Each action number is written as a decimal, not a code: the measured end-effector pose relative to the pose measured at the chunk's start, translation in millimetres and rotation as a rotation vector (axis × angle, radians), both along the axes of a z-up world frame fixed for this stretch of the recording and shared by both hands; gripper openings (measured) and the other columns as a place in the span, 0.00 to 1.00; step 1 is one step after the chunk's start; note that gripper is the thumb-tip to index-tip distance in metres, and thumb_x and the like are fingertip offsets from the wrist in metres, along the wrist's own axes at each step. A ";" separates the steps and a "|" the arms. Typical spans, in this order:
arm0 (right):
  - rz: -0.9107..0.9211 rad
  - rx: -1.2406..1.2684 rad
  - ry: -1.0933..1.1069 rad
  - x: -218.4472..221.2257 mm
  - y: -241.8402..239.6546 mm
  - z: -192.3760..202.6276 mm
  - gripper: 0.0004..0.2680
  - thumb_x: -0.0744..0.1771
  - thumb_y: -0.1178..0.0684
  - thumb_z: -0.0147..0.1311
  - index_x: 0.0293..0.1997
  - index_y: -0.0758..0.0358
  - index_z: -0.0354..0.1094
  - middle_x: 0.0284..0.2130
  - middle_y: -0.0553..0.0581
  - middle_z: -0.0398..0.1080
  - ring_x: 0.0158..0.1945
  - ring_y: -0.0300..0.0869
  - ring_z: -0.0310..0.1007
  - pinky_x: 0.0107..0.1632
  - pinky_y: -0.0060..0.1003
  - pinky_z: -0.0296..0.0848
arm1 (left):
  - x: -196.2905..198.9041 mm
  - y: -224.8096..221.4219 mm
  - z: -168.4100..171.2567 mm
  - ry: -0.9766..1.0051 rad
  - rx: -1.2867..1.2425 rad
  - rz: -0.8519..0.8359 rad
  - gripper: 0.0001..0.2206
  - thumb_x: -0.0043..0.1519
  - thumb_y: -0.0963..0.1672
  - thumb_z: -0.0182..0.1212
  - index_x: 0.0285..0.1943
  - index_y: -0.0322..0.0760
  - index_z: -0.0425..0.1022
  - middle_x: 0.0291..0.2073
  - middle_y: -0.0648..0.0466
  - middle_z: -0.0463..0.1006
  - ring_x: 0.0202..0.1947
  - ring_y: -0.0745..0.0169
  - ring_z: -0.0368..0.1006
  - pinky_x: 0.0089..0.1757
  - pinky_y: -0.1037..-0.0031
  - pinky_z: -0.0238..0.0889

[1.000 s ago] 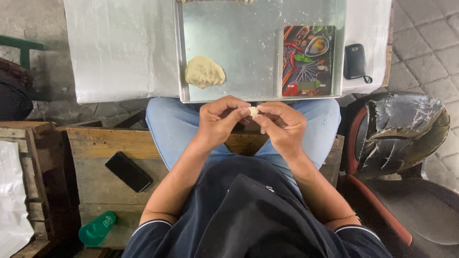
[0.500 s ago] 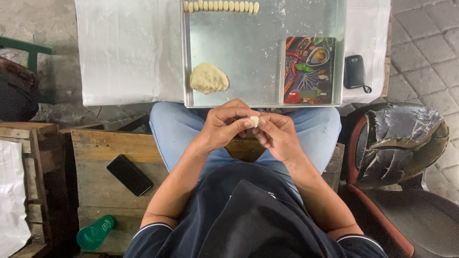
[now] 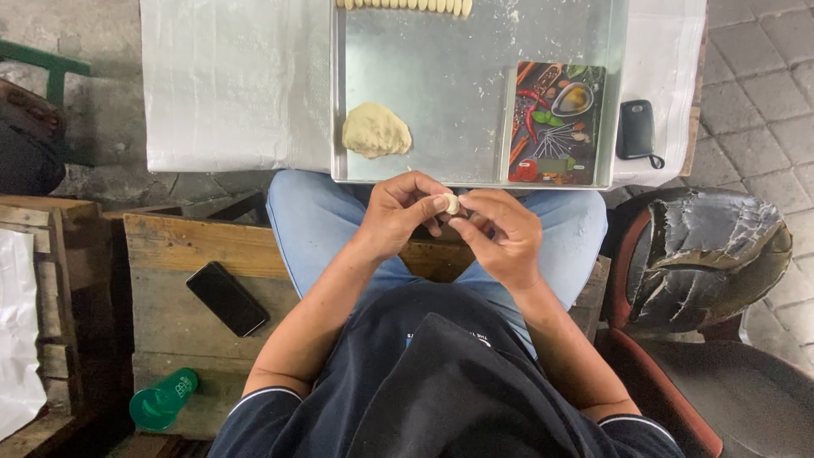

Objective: The person pinches off small pieces of dough, rolls them between their palms into small balls, and places them in a row on a metal tray.

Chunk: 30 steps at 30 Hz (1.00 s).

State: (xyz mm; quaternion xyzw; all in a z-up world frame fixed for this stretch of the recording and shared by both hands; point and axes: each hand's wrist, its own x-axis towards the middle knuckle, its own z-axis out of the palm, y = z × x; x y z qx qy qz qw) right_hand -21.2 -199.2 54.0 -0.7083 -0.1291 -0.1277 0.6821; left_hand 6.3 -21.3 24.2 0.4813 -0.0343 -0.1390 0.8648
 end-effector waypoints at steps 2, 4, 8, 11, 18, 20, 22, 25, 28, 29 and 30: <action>-0.060 -0.147 -0.083 3.4 3.7 8.7 0.07 0.62 0.69 0.68 0.41 0.74 0.79 0.34 0.65 0.78 0.19 0.37 0.71 0.18 0.27 0.66 | -2.6 -2.8 -3.4 -0.038 0.058 0.066 0.04 0.62 0.35 0.66 0.43 0.21 0.79 0.29 0.40 0.83 0.31 0.57 0.83 0.26 0.72 0.79; -0.063 -0.092 -0.038 4.5 1.4 5.1 0.06 0.62 0.69 0.67 0.40 0.74 0.78 0.33 0.66 0.78 0.18 0.38 0.71 0.18 0.27 0.66 | -3.4 -3.9 3.6 -0.163 0.144 0.118 0.04 0.62 0.35 0.66 0.44 0.24 0.81 0.30 0.41 0.83 0.30 0.57 0.83 0.25 0.72 0.78; -0.045 0.126 0.116 3.9 4.1 -4.1 0.05 0.63 0.69 0.66 0.39 0.76 0.74 0.32 0.67 0.75 0.17 0.37 0.71 0.18 0.27 0.68 | -4.4 -3.5 38.4 -0.674 0.483 0.261 0.07 0.62 0.34 0.65 0.47 0.31 0.82 0.35 0.46 0.83 0.31 0.47 0.82 0.25 0.67 0.77; -0.033 0.237 0.228 4.1 4.6 1.4 0.03 0.64 0.69 0.63 0.37 0.75 0.73 0.32 0.67 0.74 0.15 0.36 0.67 0.16 0.26 0.64 | -5.2 -1.5 46.8 -0.874 0.634 0.297 0.09 0.61 0.35 0.64 0.49 0.32 0.83 0.38 0.47 0.81 0.33 0.50 0.82 0.31 0.67 0.77; 0.047 0.404 0.406 11.9 -2.2 -15.7 0.02 0.65 0.68 0.61 0.35 0.72 0.74 0.29 0.64 0.72 0.13 0.32 0.61 0.13 0.23 0.58 | 4.1 -2.9 49.7 -0.897 0.618 0.317 0.07 0.60 0.36 0.69 0.45 0.32 0.82 0.34 0.47 0.80 0.30 0.47 0.79 0.32 0.66 0.77; 0.050 0.448 0.396 6.7 -11.2 -32.6 0.09 0.62 0.69 0.63 0.45 0.78 0.71 0.31 0.67 0.72 0.15 0.35 0.67 0.13 0.23 0.60 | 4.2 -2.6 48.8 -0.745 0.458 0.293 0.06 0.60 0.35 0.69 0.42 0.34 0.84 0.33 0.49 0.81 0.31 0.49 0.81 0.32 0.67 0.75; 0.032 0.352 0.352 6.0 -5.9 -8.4 0.08 0.62 0.69 0.64 0.43 0.78 0.72 0.33 0.69 0.74 0.16 0.36 0.69 0.15 0.23 0.63 | 1.9 -2.4 40.8 -0.726 0.435 0.285 0.06 0.60 0.35 0.68 0.42 0.34 0.85 0.33 0.50 0.81 0.32 0.50 0.81 0.33 0.68 0.75; 0.002 0.345 0.363 5.2 -4.3 -5.1 0.06 0.63 0.69 0.63 0.40 0.78 0.73 0.33 0.71 0.73 0.15 0.36 0.68 0.14 0.24 0.62 | 2.1 0.7 45.2 -0.659 0.356 0.224 0.06 0.61 0.35 0.68 0.42 0.34 0.85 0.33 0.50 0.80 0.32 0.54 0.80 0.33 0.69 0.74; 0.013 0.553 0.496 2.1 -9.4 -23.1 0.04 0.63 0.70 0.59 0.39 0.80 0.71 0.28 0.71 0.71 0.10 0.35 0.62 0.11 0.25 0.56 | 2.8 4.3 53.3 -0.574 0.238 0.112 0.04 0.60 0.35 0.69 0.40 0.33 0.85 0.32 0.50 0.80 0.31 0.60 0.77 0.32 0.69 0.72; 0.042 0.675 0.578 1.4 -10.9 -29.9 0.03 0.64 0.70 0.56 0.38 0.80 0.70 0.26 0.71 0.70 0.08 0.34 0.60 0.10 0.25 0.54 | 3.2 6.0 55.7 -0.536 0.182 0.055 0.03 0.59 0.36 0.71 0.39 0.34 0.85 0.32 0.50 0.80 0.31 0.64 0.76 0.33 0.69 0.72; 0.042 0.675 0.575 -1.6 -11.5 -36.3 0.03 0.64 0.70 0.56 0.38 0.80 0.70 0.26 0.71 0.70 0.08 0.34 0.60 0.10 0.25 0.54 | 2.1 5.0 55.7 -0.539 0.182 0.054 0.03 0.59 0.36 0.71 0.39 0.34 0.85 0.32 0.50 0.80 0.31 0.64 0.76 0.33 0.69 0.72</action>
